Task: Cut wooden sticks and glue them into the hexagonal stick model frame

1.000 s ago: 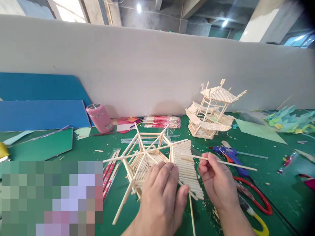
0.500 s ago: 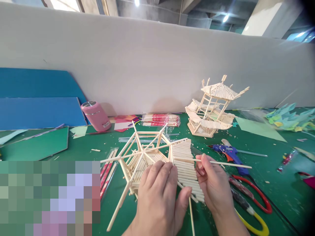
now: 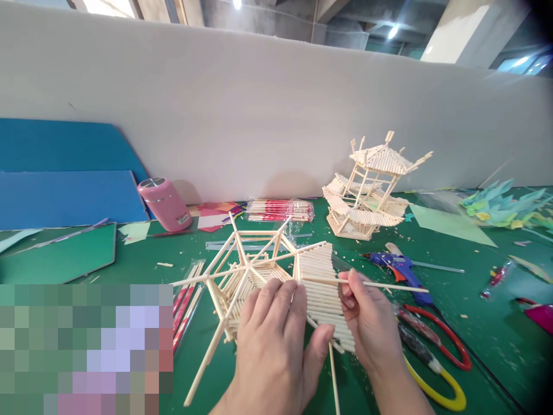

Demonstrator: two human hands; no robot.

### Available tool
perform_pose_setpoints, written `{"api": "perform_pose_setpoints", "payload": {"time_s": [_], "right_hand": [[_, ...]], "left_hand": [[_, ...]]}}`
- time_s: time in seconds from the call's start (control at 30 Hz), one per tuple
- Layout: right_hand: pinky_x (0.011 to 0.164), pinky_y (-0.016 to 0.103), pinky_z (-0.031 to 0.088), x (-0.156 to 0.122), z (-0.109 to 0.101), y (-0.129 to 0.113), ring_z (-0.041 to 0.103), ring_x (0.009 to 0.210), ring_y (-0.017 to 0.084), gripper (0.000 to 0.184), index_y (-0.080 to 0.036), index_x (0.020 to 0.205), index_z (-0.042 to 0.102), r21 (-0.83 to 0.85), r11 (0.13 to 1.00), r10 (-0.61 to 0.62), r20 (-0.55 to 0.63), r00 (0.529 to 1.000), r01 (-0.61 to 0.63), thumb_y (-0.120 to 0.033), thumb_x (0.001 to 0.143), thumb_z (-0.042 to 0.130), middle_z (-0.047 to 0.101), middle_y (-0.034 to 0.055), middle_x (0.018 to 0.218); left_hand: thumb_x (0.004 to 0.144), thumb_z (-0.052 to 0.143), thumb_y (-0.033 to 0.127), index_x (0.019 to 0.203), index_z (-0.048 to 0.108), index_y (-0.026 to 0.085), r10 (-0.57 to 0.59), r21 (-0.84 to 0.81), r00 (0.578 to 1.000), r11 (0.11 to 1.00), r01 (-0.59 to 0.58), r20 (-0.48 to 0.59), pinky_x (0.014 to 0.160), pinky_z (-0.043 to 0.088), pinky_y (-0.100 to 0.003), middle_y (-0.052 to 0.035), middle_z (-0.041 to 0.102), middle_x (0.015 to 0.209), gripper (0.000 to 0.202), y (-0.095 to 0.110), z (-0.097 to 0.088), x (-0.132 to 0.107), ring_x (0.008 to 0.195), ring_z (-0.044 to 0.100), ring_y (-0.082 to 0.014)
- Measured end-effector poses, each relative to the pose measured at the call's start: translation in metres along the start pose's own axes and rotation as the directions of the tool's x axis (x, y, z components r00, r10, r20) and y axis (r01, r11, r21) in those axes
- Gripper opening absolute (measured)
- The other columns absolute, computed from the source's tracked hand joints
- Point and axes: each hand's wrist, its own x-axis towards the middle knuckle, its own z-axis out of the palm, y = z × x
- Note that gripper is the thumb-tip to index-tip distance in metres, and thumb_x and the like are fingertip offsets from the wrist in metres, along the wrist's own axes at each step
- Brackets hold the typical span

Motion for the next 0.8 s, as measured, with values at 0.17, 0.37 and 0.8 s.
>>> {"api": "perform_pose_setpoints", "payload": {"time_s": [0.17, 0.37, 0.8], "right_hand": [[0.048, 0.015, 0.036, 0.000, 0.000, 0.001, 0.036, 0.050, 0.006, 0.023, -0.016, 0.070, 0.067, 0.008, 1.000, 0.018, -0.007, 1.000, -0.018, -0.038, 0.069, 0.069, 0.046, -0.0044, 0.056], [0.048, 0.015, 0.036, 0.000, 0.000, 0.003, 0.035, 0.049, 0.005, 0.022, -0.017, 0.069, 0.067, 0.012, 1.000, 0.021, -0.011, 1.000, -0.021, -0.039, 0.067, 0.070, 0.045, -0.0053, 0.054], [0.044, 0.018, 0.030, 0.000, 0.002, 0.001, 0.033, 0.049, 0.007, 0.027, -0.016, 0.068, 0.066, -0.056, 0.998, -0.021, -0.021, 1.000, 0.020, -0.042, 0.063, 0.072, 0.043, -0.0044, 0.053]], "left_hand": [[0.082, 0.048, 0.033, 0.096, 0.063, 0.003, -0.005, 0.041, 0.998, 0.999, 0.003, 0.062, 0.074, 0.043, -0.048, -0.0211, 0.067, 0.098, 0.036, 0.001, -0.005, 0.006, 0.093, 0.055, -0.0364], [0.080, 0.049, 0.041, 0.098, 0.064, 0.006, -0.052, 0.086, 0.994, 0.995, 0.043, 0.098, 0.077, 0.041, -0.048, -0.0195, 0.066, 0.102, 0.042, 0.003, -0.005, 0.008, 0.096, 0.054, -0.0361], [0.078, 0.049, 0.044, 0.099, 0.064, 0.010, -0.187, 0.081, 0.947, 0.982, 0.171, 0.263, 0.074, 0.039, -0.054, -0.0179, 0.065, 0.106, 0.043, 0.010, -0.014, 0.022, 0.094, 0.052, -0.0373]]}}
